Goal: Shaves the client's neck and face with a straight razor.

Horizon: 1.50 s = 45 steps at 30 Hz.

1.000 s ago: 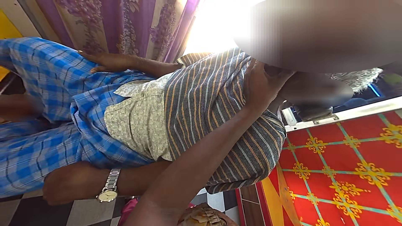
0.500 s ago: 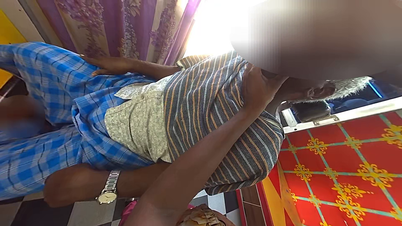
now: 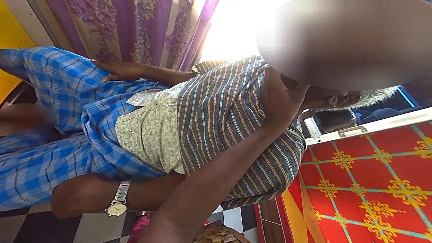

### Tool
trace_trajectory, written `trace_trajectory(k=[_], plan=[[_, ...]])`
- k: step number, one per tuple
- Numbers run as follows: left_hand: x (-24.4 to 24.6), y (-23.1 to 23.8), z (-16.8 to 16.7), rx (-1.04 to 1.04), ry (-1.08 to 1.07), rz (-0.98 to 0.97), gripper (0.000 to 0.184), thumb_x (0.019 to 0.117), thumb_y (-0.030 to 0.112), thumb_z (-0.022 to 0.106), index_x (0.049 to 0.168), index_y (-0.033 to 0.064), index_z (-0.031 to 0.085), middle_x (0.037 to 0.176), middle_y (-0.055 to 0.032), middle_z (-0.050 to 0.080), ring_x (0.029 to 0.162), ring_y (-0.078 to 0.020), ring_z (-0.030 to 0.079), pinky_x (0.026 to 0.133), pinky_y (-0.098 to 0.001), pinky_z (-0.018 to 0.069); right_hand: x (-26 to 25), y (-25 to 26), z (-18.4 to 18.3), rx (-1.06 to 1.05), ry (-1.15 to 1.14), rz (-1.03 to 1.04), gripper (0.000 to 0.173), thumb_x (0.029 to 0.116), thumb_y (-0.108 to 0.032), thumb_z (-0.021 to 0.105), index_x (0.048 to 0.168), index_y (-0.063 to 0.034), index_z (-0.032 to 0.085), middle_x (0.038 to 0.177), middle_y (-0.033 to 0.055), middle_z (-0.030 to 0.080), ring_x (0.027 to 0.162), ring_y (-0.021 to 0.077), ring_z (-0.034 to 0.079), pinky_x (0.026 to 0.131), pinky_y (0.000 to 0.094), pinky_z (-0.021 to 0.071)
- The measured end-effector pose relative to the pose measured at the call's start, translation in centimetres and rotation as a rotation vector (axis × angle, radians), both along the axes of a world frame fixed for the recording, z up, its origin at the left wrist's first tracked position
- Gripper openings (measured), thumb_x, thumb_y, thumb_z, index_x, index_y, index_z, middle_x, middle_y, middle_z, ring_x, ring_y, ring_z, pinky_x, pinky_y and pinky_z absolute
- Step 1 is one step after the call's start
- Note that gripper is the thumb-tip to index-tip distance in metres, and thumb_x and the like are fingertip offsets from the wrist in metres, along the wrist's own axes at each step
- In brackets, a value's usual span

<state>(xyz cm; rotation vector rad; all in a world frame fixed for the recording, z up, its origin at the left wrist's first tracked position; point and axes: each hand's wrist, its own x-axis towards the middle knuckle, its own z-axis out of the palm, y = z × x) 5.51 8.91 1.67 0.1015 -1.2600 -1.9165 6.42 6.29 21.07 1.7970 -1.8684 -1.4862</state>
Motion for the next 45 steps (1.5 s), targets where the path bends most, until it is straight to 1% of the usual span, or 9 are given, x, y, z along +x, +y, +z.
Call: trace_trajectory(k=[4, 8, 10, 14, 17, 22, 32, 36, 45], plan=[[0.3, 0.1, 0.1, -0.02, -0.003, 0.04, 0.071, 0.0839, 0.041, 0.083, 0.139, 0.0035, 0.057, 0.133, -0.0125, 0.063, 0.124, -0.0221, 0.059, 0.107, -0.0461, 0.0471, 0.3, -0.2, 0.4, -0.059, 0.033, 0.071, 0.024, 0.0869, -0.01, 0.069, 0.073, -0.0032, 0.051, 0.07, 0.0121, 0.049, 0.07, 0.0323, 0.059, 0.06, 0.0459, 0.041], [0.1, 0.2, 0.1, -0.031, -0.016, 0.024, 0.073, 0.0842, 0.042, 0.082, 0.142, 0.0055, 0.055, 0.13, -0.0111, 0.064, 0.122, -0.0215, 0.06, 0.106, -0.0464, 0.0479, -0.2, 0.2, 0.2, -0.081, 0.064, -0.005, 0.033, 0.0869, -0.026, 0.077, 0.074, -0.0037, 0.057, 0.074, 0.0134, 0.053, 0.082, 0.0369, 0.06, 0.07, 0.0509, 0.0426], [-0.1, 0.3, 0.1, -0.033, 0.013, 0.039, 0.072, 0.0837, 0.039, 0.083, 0.142, 0.0071, 0.057, 0.133, -0.0098, 0.064, 0.123, -0.0202, 0.06, 0.106, -0.0442, 0.0483, -0.3, 0.6, 0.4, -0.077, 0.059, 0.001, 0.036, 0.0887, -0.03, 0.074, 0.072, -0.0047, 0.055, 0.073, 0.0127, 0.052, 0.078, 0.0357, 0.059, 0.067, 0.05, 0.0426], [-0.1, 0.4, -0.1, -0.055, 0.029, 0.057, 0.069, 0.0837, 0.037, 0.084, 0.141, 0.008, 0.058, 0.136, -0.009, 0.063, 0.126, -0.0195, 0.059, 0.107, -0.0437, 0.048, 0.2, 1.0, 0.6, -0.075, 0.082, -0.047, 0.02, 0.0906, -0.003, 0.07, 0.075, -0.0047, 0.057, 0.076, 0.0129, 0.053, 0.08, 0.035, 0.06, 0.071, 0.0507, 0.0451], [0.0, 0.4, -0.1, -0.056, 0.031, 0.058, 0.07, 0.0836, 0.037, 0.084, 0.142, 0.0074, 0.058, 0.134, -0.0104, 0.063, 0.123, -0.0206, 0.061, 0.106, -0.0437, 0.0488, 0.4, 1.3, 0.8, -0.058, 0.065, -0.059, 0.019, 0.0852, -0.005, 0.077, 0.074, -0.0075, 0.063, 0.077, 0.0115, 0.056, 0.079, 0.0339, 0.06, 0.074, 0.0522, 0.0441], [0.1, 0.5, -0.2, -0.072, 0.026, 0.022, 0.076, 0.0844, 0.039, 0.083, 0.147, 0.0084, 0.053, 0.139, -0.0096, 0.06, 0.127, -0.0201, 0.058, 0.109, -0.0448, 0.0466, 0.7, 1.9, 0.7, -0.057, 0.068, -0.098, 0.016, 0.0899, 0.005, 0.066, 0.078, -0.0058, 0.062, 0.08, 0.012, 0.057, 0.08, 0.0335, 0.06, 0.071, 0.0507, 0.0437], [0.2, 0.9, -0.3, -0.117, 0.01, -0.006, 0.089, 0.0815, 0.04, 0.085, 0.155, 0.0093, 0.044, 0.149, -0.0102, 0.053, 0.135, -0.0205, 0.052, 0.114, -0.0428, 0.0424, 1.4, 3.0, 0.8, -0.07, 0.07, -0.102, 0.018, 0.0867, 0.003, 0.068, 0.075, -0.0091, 0.065, 0.083, 0.0097, 0.063, 0.081, 0.0309, 0.062, 0.07, 0.0496, 0.0415], [0.2, 0.9, -0.3, -0.129, 0.004, -0.002, 0.094, 0.0812, 0.044, 0.084, 0.155, 0.0064, 0.041, 0.15, -0.0123, 0.052, 0.137, -0.0216, 0.051, 0.115, -0.0432, 0.0412, 1.2, 3.1, 0.5, -0.124, 0.055, -0.038, 0.016, 0.0854, 0.011, 0.067, 0.082, -0.004, 0.062, 0.084, 0.0148, 0.059, 0.085, 0.0357, 0.06, 0.074, 0.0517, 0.0416], [0.2, 1.1, -0.2, -0.153, 0.004, 0.01, 0.098, 0.0796, 0.044, 0.085, 0.157, 0.0061, 0.038, 0.152, -0.0126, 0.05, 0.14, -0.0216, 0.048, 0.118, -0.0427, 0.0376, 1.3, 3.8, 0.4, -0.081, 0.092, -0.068, 0.014, 0.0861, 0.006, 0.068, 0.081, -0.0065, 0.063, 0.083, 0.0123, 0.059, 0.084, 0.0322, 0.06, 0.071, 0.0488, 0.0397]])
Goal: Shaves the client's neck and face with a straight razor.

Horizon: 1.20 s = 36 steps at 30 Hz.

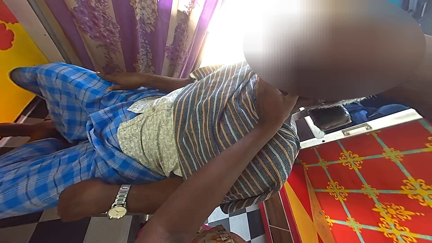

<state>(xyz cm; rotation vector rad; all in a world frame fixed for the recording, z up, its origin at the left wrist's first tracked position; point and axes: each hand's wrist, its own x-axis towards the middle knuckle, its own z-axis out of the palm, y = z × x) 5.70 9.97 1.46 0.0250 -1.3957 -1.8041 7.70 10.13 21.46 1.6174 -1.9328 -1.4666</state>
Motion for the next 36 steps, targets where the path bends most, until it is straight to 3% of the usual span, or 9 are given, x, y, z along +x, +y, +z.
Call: trace_trajectory(k=[7, 10, 12, 13, 15, 19, 26, 31, 36], plan=[[0.2, 0.2, 0.1, -0.027, -0.031, 0.004, 0.102, 0.0801, 0.046, 0.084, 0.159, 0.0052, 0.034, 0.157, -0.0137, 0.045, 0.144, -0.0227, 0.044, 0.12, -0.045, 0.0338, 0.5, 0.3, 0.2, 0.014, 0.004, -0.05, 0.016, 0.0864, 0.005, 0.069, 0.079, -0.0093, 0.067, 0.085, 0.0104, 0.063, 0.085, 0.0306, 0.062, 0.074, 0.0494, 0.0405], [0.5, 0.6, 0.3, 0.001, -0.056, 0.059, 0.101, 0.0816, 0.046, 0.083, 0.159, 0.0059, 0.032, 0.153, -0.0128, 0.05, 0.139, -0.0223, 0.05, 0.118, -0.0442, 0.0369, 0.4, 0.7, 0.1, -0.02, -0.026, 0.052, 0.014, 0.0872, 0.009, 0.066, 0.087, -0.0054, 0.064, 0.086, 0.0132, 0.06, 0.086, 0.0338, 0.06, 0.074, 0.0507, 0.0406], [0.9, 1.0, 0.6, 0.05, -0.09, 0.117, 0.091, 0.0802, 0.045, 0.085, 0.151, 0.0087, 0.04, 0.139, -0.0116, 0.059, 0.125, -0.0235, 0.059, 0.108, -0.0439, 0.0475, 0.3, 0.7, 0.1, -0.04, -0.04, 0.107, 0.014, 0.0898, 0.009, 0.061, 0.093, -0.0046, 0.065, 0.087, 0.0142, 0.059, 0.087, 0.035, 0.059, 0.074, 0.0509, 0.0395], [1.1, 1.1, 0.7, 0.048, -0.107, 0.145, 0.084, 0.0806, 0.045, 0.084, 0.145, 0.0088, 0.045, 0.133, -0.011, 0.062, 0.12, -0.0236, 0.061, 0.105, -0.0442, 0.0484, 0.3, 0.8, 0.0, -0.048, -0.041, 0.121, 0.014, 0.0912, 0.009, 0.059, 0.092, -0.0042, 0.065, 0.086, 0.0143, 0.058, 0.086, 0.035, 0.059, 0.074, 0.0509, 0.0395], [1.5, 1.3, 0.8, 0.023, -0.125, 0.173, 0.074, 0.0826, 0.046, 0.082, 0.139, 0.0085, 0.052, 0.128, -0.0093, 0.065, 0.12, -0.0218, 0.061, 0.111, -0.0448, 0.0435, 0.0, 1.0, -0.2, -0.059, -0.039, 0.137, 0.014, 0.0927, 0.009, 0.057, 0.091, -0.0037, 0.063, 0.085, 0.0143, 0.057, 0.086, 0.0346, 0.058, 0.074, 0.0504, 0.0389], [1.6, 1.6, 0.5, -0.048, -0.087, 0.185, 0.077, 0.0873, 0.044, 0.078, 0.147, 0.0055, 0.048, 0.142, -0.0093, 0.06, 0.135, -0.0182, 0.055, 0.123, -0.0478, 0.0304, -0.3, 1.4, -0.3, -0.066, -0.017, 0.131, 0.017, 0.0907, 0.012, 0.057, 0.088, -0.003, 0.063, 0.084, 0.0148, 0.058, 0.084, 0.0341, 0.059, 0.073, 0.0496, 0.039], [1.4, 1.8, 0.2, -0.121, -0.062, 0.223, 0.081, 0.086, 0.042, 0.081, 0.152, 0.0094, 0.047, 0.154, -0.0065, 0.051, 0.141, -0.0176, 0.05, 0.123, -0.0509, 0.0323, -0.2, 2.6, 0.3, -0.017, -0.019, 0.027, 0.012, 0.0865, 0.001, 0.071, 0.084, -0.0098, 0.067, 0.083, 0.01, 0.061, 0.081, 0.0298, 0.061, 0.071, 0.0486, 0.0396], [1.3, 2.0, 0.0, -0.153, -0.067, 0.233, 0.09, 0.0851, 0.047, 0.08, 0.154, 0.0036, 0.042, 0.156, -0.0102, 0.048, 0.144, -0.0189, 0.047, 0.123, -0.05, 0.0315, -0.5, 2.6, 0.2, -0.078, -0.043, 0.084, 0.012, 0.0897, 0.006, 0.064, 0.09, -0.0058, 0.067, 0.088, 0.0126, 0.062, 0.088, 0.0325, 0.061, 0.076, 0.0495, 0.041], [1.1, 2.2, 0.1, -0.194, -0.084, 0.265, 0.094, 0.0839, 0.048, 0.081, 0.157, 0.0064, 0.039, 0.159, -0.008, 0.045, 0.146, -0.0168, 0.043, 0.124, -0.0475, 0.0315, -0.2, 3.7, 0.5, -0.082, -0.049, 0.1, 0.009, 0.0902, 0.0, 0.067, 0.089, -0.0086, 0.067, 0.082, 0.0096, 0.06, 0.08, 0.0295, 0.061, 0.071, 0.0476, 0.0406]])
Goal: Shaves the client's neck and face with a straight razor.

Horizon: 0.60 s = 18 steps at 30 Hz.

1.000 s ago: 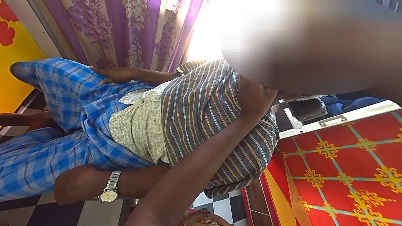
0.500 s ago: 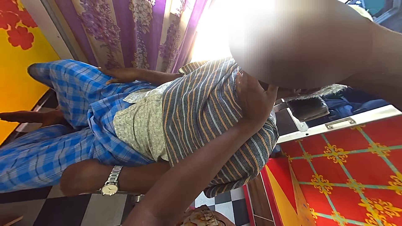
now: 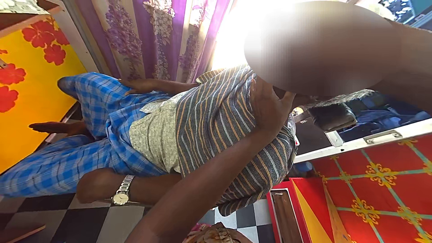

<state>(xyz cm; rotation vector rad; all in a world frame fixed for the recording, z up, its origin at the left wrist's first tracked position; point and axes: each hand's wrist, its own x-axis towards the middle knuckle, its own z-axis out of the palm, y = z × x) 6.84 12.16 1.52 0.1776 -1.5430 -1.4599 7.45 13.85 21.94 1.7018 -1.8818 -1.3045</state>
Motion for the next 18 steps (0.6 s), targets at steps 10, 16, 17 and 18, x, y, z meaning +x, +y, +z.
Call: trace_trajectory(k=[10, 16, 17, 18], plan=[[-0.1, 0.0, 0.1, 0.001, -0.013, -0.001, 0.098, 0.082, 0.048, 0.083, 0.158, 0.005, 0.037, 0.158, -0.0081, 0.046, 0.143, -0.0175, 0.047, 0.12, -0.0442, 0.0359, 0.1, 0.6, 0.5, -0.015, 0.0, 0.035, 0.013, 0.092, -0.005, 0.065, 0.08, -0.0073, 0.063, 0.079, 0.0103, 0.06, 0.078, 0.03, 0.062, 0.069, 0.0487, 0.0401], [-0.1, -0.1, 0.1, 0.016, -0.038, -0.023, 0.101, 0.0815, 0.049, 0.083, 0.159, 0.0059, 0.034, 0.158, -0.0072, 0.046, 0.143, -0.0176, 0.047, 0.119, -0.0439, 0.0349, -0.4, 1.3, 0.7, -0.057, -0.045, 0.135, 0.009, 0.0914, 0.002, 0.062, 0.086, -0.0053, 0.064, 0.085, 0.0128, 0.061, 0.085, 0.0335, 0.062, 0.072, 0.0501, 0.0408], [-0.1, -0.1, 0.1, 0.01, -0.047, -0.021, 0.102, 0.0811, 0.05, 0.083, 0.159, 0.0059, 0.033, 0.157, -0.0072, 0.047, 0.142, -0.0177, 0.047, 0.119, -0.0445, 0.0355, -0.5, 1.2, 0.7, -0.074, -0.057, 0.16, 0.01, 0.0909, 0.003, 0.062, 0.086, -0.0051, 0.064, 0.086, 0.0133, 0.061, 0.087, 0.0343, 0.061, 0.072, 0.0501, 0.04], [-0.1, -0.1, 0.2, 0.006, -0.052, -0.022, 0.103, 0.0809, 0.05, 0.083, 0.159, 0.0054, 0.033, 0.157, -0.0076, 0.047, 0.142, -0.0181, 0.048, 0.119, -0.0447, 0.036, -0.5, 1.1, 0.5, -0.082, -0.052, 0.169, 0.011, 0.091, 0.004, 0.062, 0.087, -0.0055, 0.065, 0.088, 0.0133, 0.061, 0.09, 0.0343, 0.061, 0.073, 0.0497, 0.0399]])
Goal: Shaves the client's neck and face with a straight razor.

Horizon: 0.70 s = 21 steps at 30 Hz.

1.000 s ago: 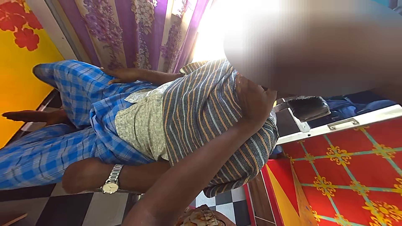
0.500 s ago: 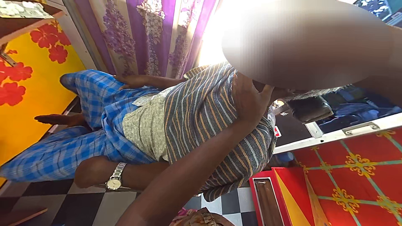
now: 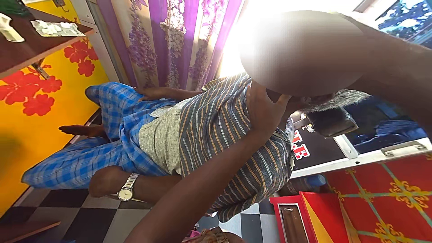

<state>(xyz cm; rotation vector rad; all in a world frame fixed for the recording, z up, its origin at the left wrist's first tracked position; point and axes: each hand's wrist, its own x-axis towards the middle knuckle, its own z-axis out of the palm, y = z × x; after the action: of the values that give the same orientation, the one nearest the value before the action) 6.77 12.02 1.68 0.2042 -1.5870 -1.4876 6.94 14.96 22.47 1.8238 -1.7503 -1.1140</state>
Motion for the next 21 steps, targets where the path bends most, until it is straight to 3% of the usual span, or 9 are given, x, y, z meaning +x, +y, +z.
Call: trace_trajectory(k=[2, 6, 11, 14, 18, 21], plan=[[0.0, 0.0, -0.1, 0.0, -0.006, -0.007, 0.102, 0.0806, 0.05, 0.083, 0.159, 0.0052, 0.034, 0.157, -0.008, 0.047, 0.141, -0.0193, 0.049, 0.117, -0.0447, 0.038, -0.1, -0.1, -0.4, 0.0, 0.024, 0.001, 0.013, 0.0899, 0.005, 0.063, 0.086, -0.0071, 0.067, 0.091, 0.0123, 0.062, 0.094, 0.0327, 0.06, 0.074, 0.0479, 0.0393], [-0.1, 0.1, -0.1, -0.019, -0.009, 0.0, 0.106, 0.0791, 0.052, 0.083, 0.16, 0.0075, 0.032, 0.159, -0.0065, 0.044, 0.142, -0.0175, 0.048, 0.118, -0.0434, 0.0372, -0.3, 0.6, -0.3, 0.035, 0.056, -0.015, 0.008, 0.0878, -0.001, 0.069, 0.087, -0.008, 0.066, 0.084, 0.0101, 0.062, 0.086, 0.0303, 0.061, 0.072, 0.0475, 0.0394], [-0.3, 0.2, -0.3, -0.038, 0.015, 0.007, 0.107, 0.0796, 0.051, 0.084, 0.16, 0.0028, 0.031, 0.16, -0.0104, 0.043, 0.145, -0.0204, 0.044, 0.12, -0.0431, 0.0353, -0.1, 2.2, -0.1, 0.04, 0.047, -0.055, 0.01, 0.0912, 0.0, 0.066, 0.084, -0.0067, 0.065, 0.085, 0.0099, 0.062, 0.084, 0.0294, 0.064, 0.071, 0.0482, 0.0428], [-0.2, 0.1, -0.1, -0.035, -0.008, -0.007, 0.112, 0.0783, 0.052, 0.084, 0.162, 0.0054, 0.026, 0.158, -0.01, 0.045, 0.142, -0.021, 0.047, 0.118, -0.0441, 0.0373, -0.2, 2.1, -0.4, 0.008, 0.051, -0.005, 0.005, 0.0933, -0.002, 0.063, 0.09, -0.006, 0.065, 0.088, 0.0117, 0.062, 0.086, 0.0308, 0.062, 0.071, 0.0476, 0.0399], [-0.2, 0.1, -0.2, -0.037, -0.001, -0.003, 0.114, 0.0767, 0.052, 0.086, 0.161, 0.0045, 0.027, 0.158, -0.0116, 0.045, 0.141, -0.0211, 0.048, 0.117, -0.0435, 0.0387, -0.4, 2.1, -0.5, -0.021, 0.065, 0.013, 0.014, 0.094, 0.005, 0.057, 0.096, -0.0054, 0.067, 0.089, 0.0122, 0.061, 0.09, 0.0313, 0.06, 0.072, 0.0462, 0.038], [-0.3, 0.1, -0.3, -0.05, 0.005, 0.002, 0.115, 0.0757, 0.052, 0.086, 0.161, 0.0031, 0.026, 0.156, -0.013, 0.047, 0.139, -0.0222, 0.05, 0.116, -0.043, 0.0406, -0.6, 3.0, -0.3, 0.006, 0.061, -0.022, 0.011, 0.0888, 0.004, 0.064, 0.086, -0.0058, 0.066, 0.088, 0.0113, 0.063, 0.088, 0.0301, 0.062, 0.072, 0.0472, 0.0398]])
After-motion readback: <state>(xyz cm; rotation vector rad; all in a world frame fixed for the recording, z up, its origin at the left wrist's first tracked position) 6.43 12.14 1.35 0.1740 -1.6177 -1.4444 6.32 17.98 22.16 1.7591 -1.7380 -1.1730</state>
